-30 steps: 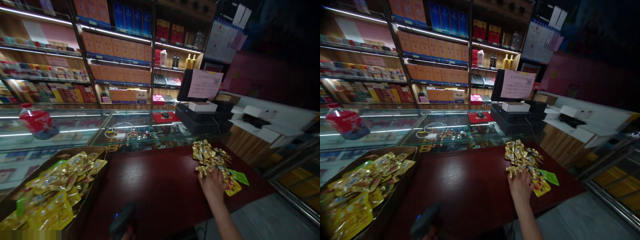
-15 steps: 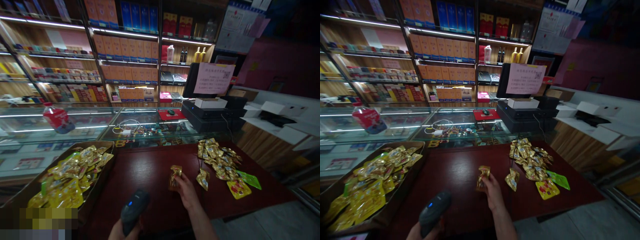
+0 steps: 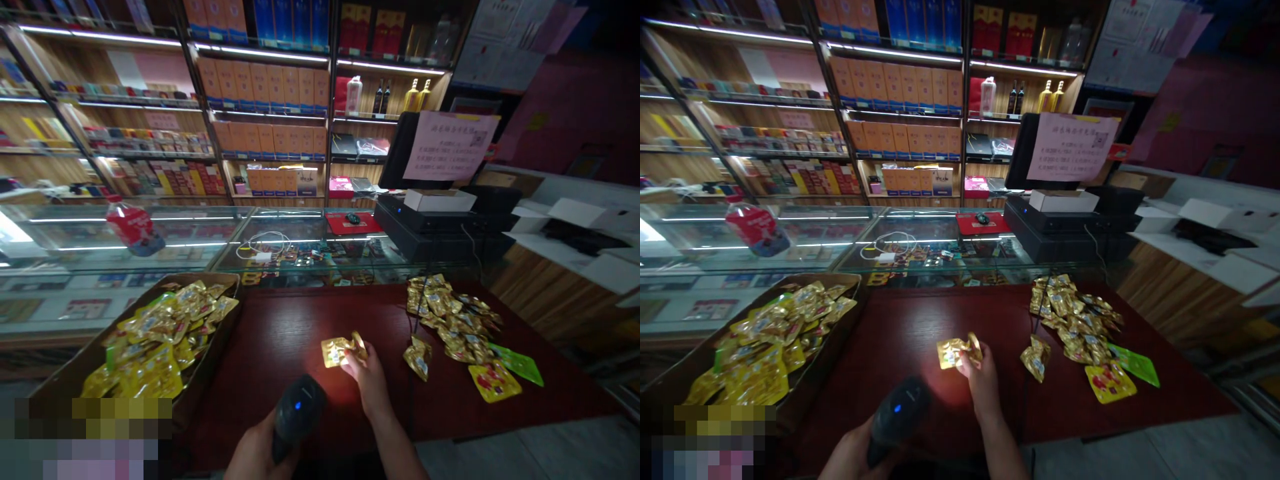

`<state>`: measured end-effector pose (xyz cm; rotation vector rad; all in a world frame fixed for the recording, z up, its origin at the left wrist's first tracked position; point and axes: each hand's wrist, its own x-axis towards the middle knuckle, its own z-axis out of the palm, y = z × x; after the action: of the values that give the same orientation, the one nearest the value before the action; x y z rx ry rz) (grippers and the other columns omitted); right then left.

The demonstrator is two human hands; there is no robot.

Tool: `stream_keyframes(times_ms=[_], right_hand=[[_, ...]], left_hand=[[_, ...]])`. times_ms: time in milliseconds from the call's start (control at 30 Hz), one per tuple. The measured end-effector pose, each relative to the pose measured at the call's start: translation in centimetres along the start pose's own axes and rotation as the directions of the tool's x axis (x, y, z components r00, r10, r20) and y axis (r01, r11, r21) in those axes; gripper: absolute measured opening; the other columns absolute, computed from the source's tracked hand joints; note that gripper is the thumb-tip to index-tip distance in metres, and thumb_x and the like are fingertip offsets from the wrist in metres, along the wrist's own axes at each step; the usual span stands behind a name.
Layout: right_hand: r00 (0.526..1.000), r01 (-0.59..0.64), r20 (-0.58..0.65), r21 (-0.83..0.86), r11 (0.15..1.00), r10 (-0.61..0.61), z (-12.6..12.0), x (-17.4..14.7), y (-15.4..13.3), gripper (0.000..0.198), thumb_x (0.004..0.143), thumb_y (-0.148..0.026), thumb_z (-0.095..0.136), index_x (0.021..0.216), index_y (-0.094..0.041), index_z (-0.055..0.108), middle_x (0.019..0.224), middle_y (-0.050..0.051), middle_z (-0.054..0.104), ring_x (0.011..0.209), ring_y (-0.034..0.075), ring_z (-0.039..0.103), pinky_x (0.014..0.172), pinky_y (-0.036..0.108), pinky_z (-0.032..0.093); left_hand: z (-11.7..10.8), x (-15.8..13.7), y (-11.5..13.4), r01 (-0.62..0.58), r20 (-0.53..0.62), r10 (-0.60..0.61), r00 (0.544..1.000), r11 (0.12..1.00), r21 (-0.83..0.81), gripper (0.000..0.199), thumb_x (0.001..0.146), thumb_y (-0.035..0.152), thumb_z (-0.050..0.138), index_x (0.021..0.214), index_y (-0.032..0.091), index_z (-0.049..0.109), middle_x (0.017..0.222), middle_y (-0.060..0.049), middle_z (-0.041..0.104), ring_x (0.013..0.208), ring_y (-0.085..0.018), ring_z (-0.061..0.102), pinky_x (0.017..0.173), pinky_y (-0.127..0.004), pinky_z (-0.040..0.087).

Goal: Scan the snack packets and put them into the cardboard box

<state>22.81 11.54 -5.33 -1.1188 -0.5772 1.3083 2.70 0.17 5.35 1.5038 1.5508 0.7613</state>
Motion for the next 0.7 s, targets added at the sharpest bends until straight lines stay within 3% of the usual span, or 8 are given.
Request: stream_keyframes(times_ms=[133, 233, 333, 400, 467, 533, 700], right_hand=[[1.000, 0.011, -0.001, -0.042, 0.999, -0.011, -0.1, 0.2, 0.2, 0.062, 0.059, -0.046, 0.088, 0.109, -0.022, 0.059, 0.097, 0.005, 0.074, 0.088, 0.025, 0.072, 0.076, 0.038, 0.060], [0.999, 0.048, -0.008, -0.082, 0.995, -0.049, -0.5, 0.2, 0.6, 0.060, 0.060, -0.047, 0.087, 0.108, -0.022, 0.060, 0.096, 0.003, 0.074, 0.087, 0.023, 0.071, 0.075, 0.035, 0.059], [1.000, -0.008, -0.031, -0.163, 0.987, 0.003, -0.3, -0.1, 0.2, 0.067, 0.063, -0.055, 0.082, 0.117, -0.024, 0.060, 0.100, 0.004, 0.074, 0.081, 0.023, 0.070, 0.061, 0.029, 0.055], [0.998, -0.059, -0.012, -0.236, 0.970, 0.057, 0.8, -0.4, -0.4, 0.067, 0.066, -0.060, 0.078, 0.121, -0.025, 0.062, 0.102, 0.005, 0.075, 0.078, 0.022, 0.070, 0.053, 0.025, 0.049], [0.991, -0.089, 0.076, -0.261, 0.961, 0.113, 3.1, -0.7, -0.9, 0.062, 0.069, -0.059, 0.076, 0.120, -0.027, 0.064, 0.104, 0.004, 0.075, 0.081, 0.022, 0.070, 0.053, 0.023, 0.048], [0.962, -0.112, 0.215, -0.246, 0.963, 0.166, 6.5, -0.9, -1.2, 0.058, 0.070, -0.054, 0.076, 0.119, -0.028, 0.064, 0.104, 0.003, 0.075, 0.084, 0.021, 0.070, 0.055, 0.023, 0.049], [0.824, -0.130, 0.520, -0.216, 0.968, 0.226, 18.8, -1.8, -1.4, 0.058, 0.067, -0.046, 0.080, 0.116, -0.026, 0.058, 0.091, -0.001, 0.072, 0.063, 0.014, 0.067, 0.052, 0.023, 0.050]], left_hand=[[-0.1, 0.1, 0.6, -0.016, 0.003, 0.016, 1.000, 0.999, -0.028, 0.029, 0.073, 0.013, 0.063, 0.099, 0.017, 0.076, 0.096, -0.006, 0.080, 0.093, -0.026, 0.073, 0.083, -0.025, 0.053], [0.3, 0.3, -0.2, -0.015, 0.002, 0.015, 1.000, 0.999, -0.043, 0.030, 0.070, 0.010, 0.060, 0.095, 0.016, 0.076, 0.091, -0.004, 0.079, 0.090, -0.025, 0.073, 0.082, -0.025, 0.052], [1.6, 0.5, -2.9, 0.042, -0.089, -0.056, 0.994, 0.987, -0.153, 0.019, 0.070, 0.015, 0.062, 0.086, 0.015, 0.072, 0.081, -0.004, 0.077, 0.077, -0.022, 0.071, 0.070, -0.024, 0.052], [2.7, 0.9, -5.4, 0.144, -0.146, -0.197, 0.970, 0.940, -0.310, 0.016, 0.070, 0.026, 0.067, 0.082, 0.015, 0.067, 0.064, -0.001, 0.070, 0.054, -0.016, 0.064, 0.051, -0.022, 0.047], [3.5, 1.4, -7.8, 0.240, -0.144, -0.345, 0.927, 0.845, -0.478, 0.028, 0.067, 0.041, 0.071, 0.078, 0.017, 0.061, 0.049, 0.004, 0.060, 0.033, -0.010, 0.048, 0.035, -0.020, 0.035], [3.8, 1.9, -9.6, 0.266, -0.148, -0.424, 0.893, 0.765, -0.586, 0.039, 0.060, 0.052, 0.074, 0.072, 0.019, 0.057, 0.046, 0.004, 0.058, 0.027, -0.009, 0.042, 0.028, -0.020, 0.029], [3.4, 2.2, -10.4, 0.230, -0.175, -0.434, 0.884, 0.729, -0.645, 0.043, 0.056, 0.055, 0.075, 0.070, 0.020, 0.056, 0.047, 0.003, 0.060, 0.027, -0.010, 0.046, 0.027, -0.021, 0.033]])
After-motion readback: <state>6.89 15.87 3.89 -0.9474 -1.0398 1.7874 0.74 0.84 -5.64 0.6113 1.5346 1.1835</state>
